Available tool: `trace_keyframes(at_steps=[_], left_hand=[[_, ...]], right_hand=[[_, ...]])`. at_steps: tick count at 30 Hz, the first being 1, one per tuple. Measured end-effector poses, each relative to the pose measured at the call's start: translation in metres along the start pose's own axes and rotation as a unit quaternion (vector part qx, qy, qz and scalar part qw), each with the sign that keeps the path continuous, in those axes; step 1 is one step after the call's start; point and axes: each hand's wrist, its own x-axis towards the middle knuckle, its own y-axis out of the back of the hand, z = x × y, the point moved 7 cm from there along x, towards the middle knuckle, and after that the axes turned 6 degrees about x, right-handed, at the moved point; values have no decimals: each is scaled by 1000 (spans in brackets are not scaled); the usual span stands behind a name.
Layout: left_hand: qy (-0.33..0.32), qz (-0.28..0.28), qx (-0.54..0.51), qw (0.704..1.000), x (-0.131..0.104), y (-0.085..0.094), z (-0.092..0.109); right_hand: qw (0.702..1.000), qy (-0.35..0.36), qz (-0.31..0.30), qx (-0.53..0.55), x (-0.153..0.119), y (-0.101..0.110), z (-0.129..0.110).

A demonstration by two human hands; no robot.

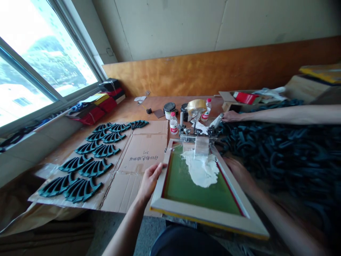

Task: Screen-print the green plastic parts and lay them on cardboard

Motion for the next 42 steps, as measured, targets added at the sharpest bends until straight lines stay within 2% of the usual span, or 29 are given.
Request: trace_keyframes(at_steps=[2, 4, 5, 7, 10, 12, 14, 17, 20, 22, 23, 25, 27, 28, 30, 33, 36, 38, 40, 42], left_hand=[[33, -18, 39, 999, -6, -4, -42], [41, -18, 91, 995, -6, -9, -75], [42, -12, 120, 992, -4, -10, -88], [39, -3, 166, 985, 1, -13, -104], [33, -10, 202, 979, 6, -14, -112], [29, -18, 211, 977, 7, -14, -113], [29, -21, 212, 977, 7, -13, -113], [38, -19, 210, 977, 6, -13, -115], [43, -15, 204, 978, 7, -14, -117], [43, -13, 197, 979, 7, -14, -117], [44, -13, 193, 980, 7, -14, -116], [49, -13, 181, 982, 6, -14, -116], [58, -12, 165, 985, 5, -14, -115], [62, -11, 157, 986, 4, -14, -114], [72, -13, 142, 987, 3, -14, -113], [78, -21, 120, 990, 1, -13, -104], [72, -27, 76, 994, -3, -9, -83], [66, -41, 36, 996, -6, -7, -60], [58, -45, 3, 997, -8, -5, -32], [38, -30, -18, 999, -6, -1, -1]], right_hand=[[998, 4, 56, 23, 14, 26, -6], [994, 57, 88, 27, 30, 38, -37], [993, 87, 85, 12, 37, 36, -56], [992, 115, 30, -37, 48, 20, -88], [989, 95, -71, -88, 47, -12, -108], [985, 109, -89, -97, 32, -24, -112], [978, 174, -83, -77, 6, -26, -119], [949, 303, -88, -14, -34, -19, -132], [929, 339, -147, 21, -45, -12, -135], [936, 311, -165, 27, -38, -12, -133], [943, 297, -146, 28, -34, -11, -132], [950, 306, -65, 24, -34, -7, -134], [938, 346, 5, 21, -46, -4, -137], [931, 363, 9, 24, -53, -5, -138], [931, 363, -33, 32, -56, -8, -138], [956, 281, -79, 40, -26, -4, -134], [982, 183, -38, 11, 25, 14, -130], [991, 127, 1, -31, 53, 33, -121], [993, 81, 66, -46, 66, 61, -104], [988, 39, 150, -12, 64, 89, -77]])
